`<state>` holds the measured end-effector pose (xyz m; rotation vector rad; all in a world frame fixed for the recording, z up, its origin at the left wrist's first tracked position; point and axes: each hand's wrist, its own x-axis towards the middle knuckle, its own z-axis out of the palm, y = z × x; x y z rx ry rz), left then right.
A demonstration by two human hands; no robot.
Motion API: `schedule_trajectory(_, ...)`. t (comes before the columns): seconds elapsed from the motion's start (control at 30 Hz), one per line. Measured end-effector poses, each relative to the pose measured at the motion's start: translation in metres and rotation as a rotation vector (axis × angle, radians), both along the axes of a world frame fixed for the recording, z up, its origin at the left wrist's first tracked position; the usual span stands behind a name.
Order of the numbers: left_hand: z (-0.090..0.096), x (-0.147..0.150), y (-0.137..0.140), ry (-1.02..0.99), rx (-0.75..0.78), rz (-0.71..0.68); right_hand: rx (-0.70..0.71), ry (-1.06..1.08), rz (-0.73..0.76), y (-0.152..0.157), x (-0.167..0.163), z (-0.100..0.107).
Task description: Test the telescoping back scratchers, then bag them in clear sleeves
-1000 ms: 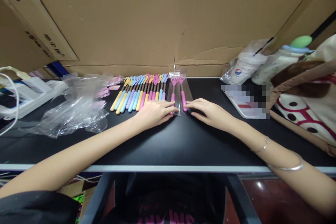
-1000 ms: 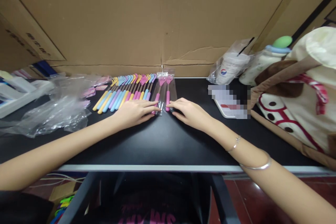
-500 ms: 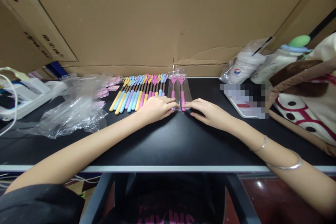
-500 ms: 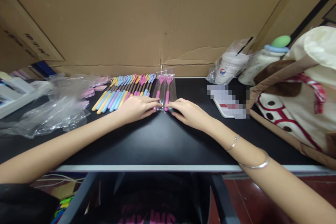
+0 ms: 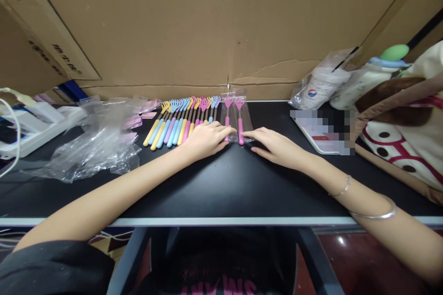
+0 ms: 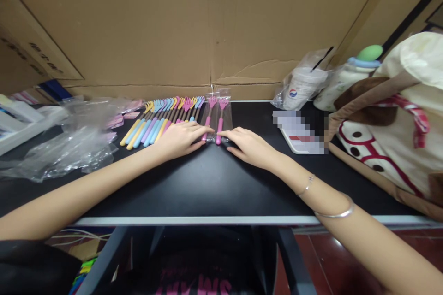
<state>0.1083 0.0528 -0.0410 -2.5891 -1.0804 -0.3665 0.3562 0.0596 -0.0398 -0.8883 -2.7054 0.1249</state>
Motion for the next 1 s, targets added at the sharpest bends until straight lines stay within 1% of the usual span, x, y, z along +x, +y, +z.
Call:
schedule_trajectory(0.2, -0.001, -0.002, 0.000, -0.011, 0.000, -0.018, 0.001, 0.010, 0.027, 0.003, 0.001, 0.001)
schedule_trajectory(0.4, -0.005, -0.005, -0.001, -0.034, 0.055, -0.067, 0.012, 0.030, 0.033, 0.002, 0.000, 0.003)
schedule_trajectory(0.7, -0.001, -0.006, -0.007, -0.025, 0.038, -0.101, 0.055, 0.006, 0.026, -0.002, 0.001, 0.009)
schedule_trajectory(0.77, 0.003, -0.007, -0.009, -0.020, 0.053, -0.107, 0.063, 0.003, 0.031, -0.004, 0.000, 0.010)
schedule_trajectory(0.87, 0.015, -0.012, -0.014, -0.004, 0.085, -0.100, 0.079, 0.013, 0.058, -0.007, -0.001, 0.011)
schedule_trajectory(0.93, 0.025, -0.022, -0.017, -0.002, 0.096, -0.068, 0.089, 0.015, 0.079, -0.009, -0.002, 0.012)
schedule_trajectory(1.0, 0.034, -0.039, -0.019, -0.011, 0.099, -0.011, 0.095, 0.004, 0.091, -0.012, -0.004, 0.014)
